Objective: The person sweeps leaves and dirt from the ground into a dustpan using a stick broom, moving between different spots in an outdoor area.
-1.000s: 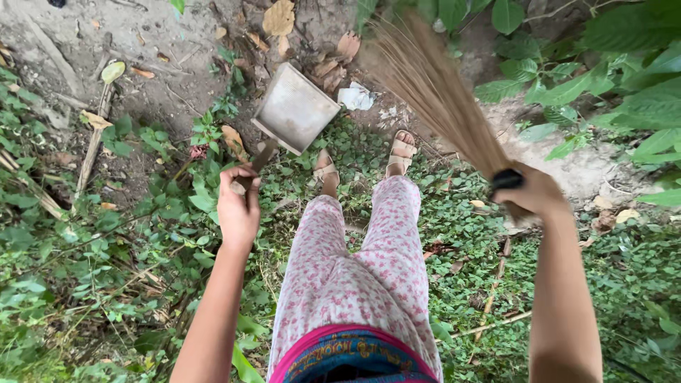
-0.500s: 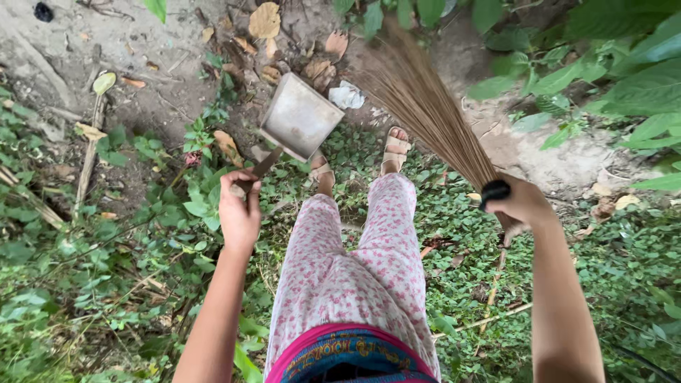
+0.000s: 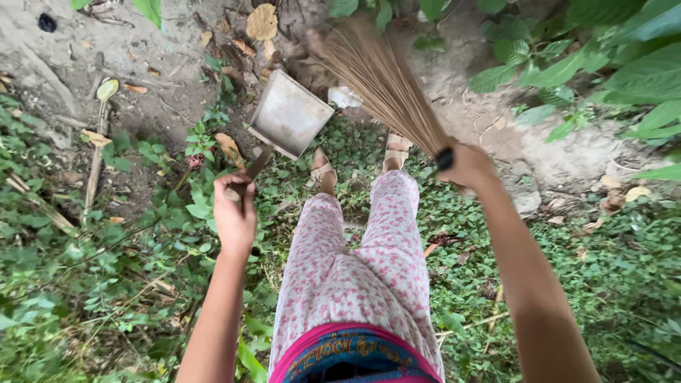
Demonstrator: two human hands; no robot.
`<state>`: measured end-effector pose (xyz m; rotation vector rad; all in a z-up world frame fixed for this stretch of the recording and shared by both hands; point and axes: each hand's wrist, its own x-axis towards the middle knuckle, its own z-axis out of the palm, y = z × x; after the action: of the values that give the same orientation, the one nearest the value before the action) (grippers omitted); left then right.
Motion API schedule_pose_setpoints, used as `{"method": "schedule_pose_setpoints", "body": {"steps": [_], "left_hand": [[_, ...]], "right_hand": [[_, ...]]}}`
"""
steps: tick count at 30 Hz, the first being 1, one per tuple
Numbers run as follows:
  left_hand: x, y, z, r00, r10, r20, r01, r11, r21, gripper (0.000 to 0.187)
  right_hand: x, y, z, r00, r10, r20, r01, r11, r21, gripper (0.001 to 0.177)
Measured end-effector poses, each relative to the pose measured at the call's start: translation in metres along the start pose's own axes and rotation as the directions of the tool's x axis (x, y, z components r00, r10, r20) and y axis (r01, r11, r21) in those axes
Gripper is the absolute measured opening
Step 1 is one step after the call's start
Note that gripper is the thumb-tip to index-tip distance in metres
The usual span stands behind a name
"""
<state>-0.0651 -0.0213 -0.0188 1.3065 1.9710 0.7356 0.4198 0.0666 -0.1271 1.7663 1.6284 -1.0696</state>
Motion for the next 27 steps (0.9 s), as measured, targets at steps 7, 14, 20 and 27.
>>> {"method": "schedule_pose_setpoints", "body": {"steps": [7,14,20,27], "left_hand": [[0.002,0.000,-0.007,1.000,0.007,-0.027,-0.007,1.000,-0.008,0.020],[-0.006,0.007,-0.005,1.000,-0.028,-0.013,0.029,0.999,0.026,0.019],[-0.008,-0.004,-0.011,0.999,-0.026,-0.029,0.027,0.999,0.035,0.020],[-0.014,0.000,-0.002,0.991,-0.135,0.017,0.133,0.989,0.065,0.021]], "right_hand": [[-0.007,0.050,0.010,0.989,0.125,-0.078,-0.097,0.952,0.292,0.087],[0.075,-0.003,-0.002,0.910,0.257,0.326,-0.298,0.951,0.082,0.068],[-0.017,0.029,-0.102,0.985,0.090,0.145,-0.091,0.996,0.000,0.068],[0.088,-0.006,-0.065,0.977,0.141,-0.157,-0.188,0.923,-0.336,0.068]]}}
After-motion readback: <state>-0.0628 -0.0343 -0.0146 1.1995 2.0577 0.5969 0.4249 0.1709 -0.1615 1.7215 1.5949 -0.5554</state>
